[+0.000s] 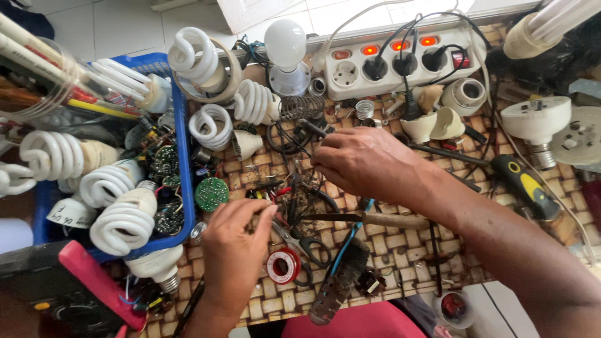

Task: The person repairs a compact fluorescent lamp ballast by soldering wires to a circuit board. They use a soldering iron and solder wire to attach connections, then test the assembly by plugging it into a power strip to check if the lamp lights up.

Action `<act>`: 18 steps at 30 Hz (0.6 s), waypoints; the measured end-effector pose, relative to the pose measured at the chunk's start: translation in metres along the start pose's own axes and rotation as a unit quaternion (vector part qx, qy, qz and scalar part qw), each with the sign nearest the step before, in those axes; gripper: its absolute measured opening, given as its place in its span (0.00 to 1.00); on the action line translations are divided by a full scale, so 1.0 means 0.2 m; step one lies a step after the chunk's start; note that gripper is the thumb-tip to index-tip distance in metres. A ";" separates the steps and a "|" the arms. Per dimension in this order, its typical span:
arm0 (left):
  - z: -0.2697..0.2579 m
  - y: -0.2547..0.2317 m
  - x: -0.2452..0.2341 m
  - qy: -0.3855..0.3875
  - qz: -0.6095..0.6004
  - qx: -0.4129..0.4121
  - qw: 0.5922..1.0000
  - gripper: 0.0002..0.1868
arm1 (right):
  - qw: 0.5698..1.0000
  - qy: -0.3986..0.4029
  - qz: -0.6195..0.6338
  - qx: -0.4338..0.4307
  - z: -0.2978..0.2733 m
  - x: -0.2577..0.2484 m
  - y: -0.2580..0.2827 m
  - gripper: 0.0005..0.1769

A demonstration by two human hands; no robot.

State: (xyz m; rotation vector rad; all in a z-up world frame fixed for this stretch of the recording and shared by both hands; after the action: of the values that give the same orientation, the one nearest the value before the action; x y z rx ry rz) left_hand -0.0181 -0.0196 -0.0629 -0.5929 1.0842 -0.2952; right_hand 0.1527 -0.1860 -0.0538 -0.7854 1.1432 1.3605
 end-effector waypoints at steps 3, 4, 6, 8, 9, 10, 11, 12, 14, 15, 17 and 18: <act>0.02 0.01 -0.02 -0.010 -0.022 -0.007 1.000 0.07 | 1.000 -0.003 -0.015 0.013 0.00 -0.06 -0.01 0.07; 0.04 0.01 -0.04 -0.030 -0.008 -0.001 1.000 0.06 | 1.000 0.004 -0.013 0.027 0.00 -0.07 -0.01 0.08; 0.08 0.00 -0.06 -0.050 0.003 0.008 0.999 0.05 | 0.999 0.011 -0.015 0.044 0.00 -0.09 -0.01 0.10; 0.11 0.00 -0.07 -0.039 -0.010 0.000 0.999 0.05 | 0.995 0.053 0.010 0.085 0.00 -0.08 -0.02 0.10; 0.12 -0.01 -0.08 -0.038 -0.012 0.002 0.999 0.05 | 0.995 0.053 0.008 0.087 0.00 -0.09 -0.03 0.10; 0.13 -0.03 -0.09 -0.036 -0.009 0.007 0.999 0.06 | 0.989 0.087 0.013 0.122 0.00 -0.09 -0.05 0.12; 0.15 -0.04 -0.10 -0.033 -0.006 0.012 0.999 0.06 | 0.980 0.120 0.018 0.158 0.01 -0.10 -0.07 0.14; 0.16 -0.06 -0.11 -0.033 -0.009 0.015 0.999 0.06 | 0.980 0.120 0.015 0.161 -0.01 -0.13 -0.09 0.14; 0.19 -0.09 -0.14 -0.031 -0.004 0.027 0.999 0.05 | 0.986 -0.013 0.017 0.166 -0.02 -0.22 -0.14 0.09; 0.20 -0.10 -0.14 -0.032 -0.005 0.029 0.999 0.05 | 0.986 -0.013 0.014 0.167 -0.04 -0.23 -0.18 0.09; 0.22 -0.13 -0.16 -0.034 -0.001 0.029 0.999 0.04 | 0.969 -0.108 -0.025 0.220 -0.09 -0.28 -0.27 0.07; 0.22 -0.14 -0.16 -0.035 -0.002 0.031 0.999 0.04 | 0.969 -0.109 -0.027 0.221 -0.10 -0.25 -0.30 0.07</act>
State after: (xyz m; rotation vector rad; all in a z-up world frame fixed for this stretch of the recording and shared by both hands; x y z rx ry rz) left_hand 0.0094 -0.0126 -0.0085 -0.5463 1.0024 -0.3083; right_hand 0.2160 -0.2283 -0.0237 -0.3333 1.1800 1.0603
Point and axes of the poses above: each hand's wrist, its own z-axis towards the middle knuckle, its own x-axis out of the palm, y = z × x, the point moved 2 cm from there along z, towards the middle knuckle, and after that the axes turned 3 degrees about -x, right-handed, at the moved point
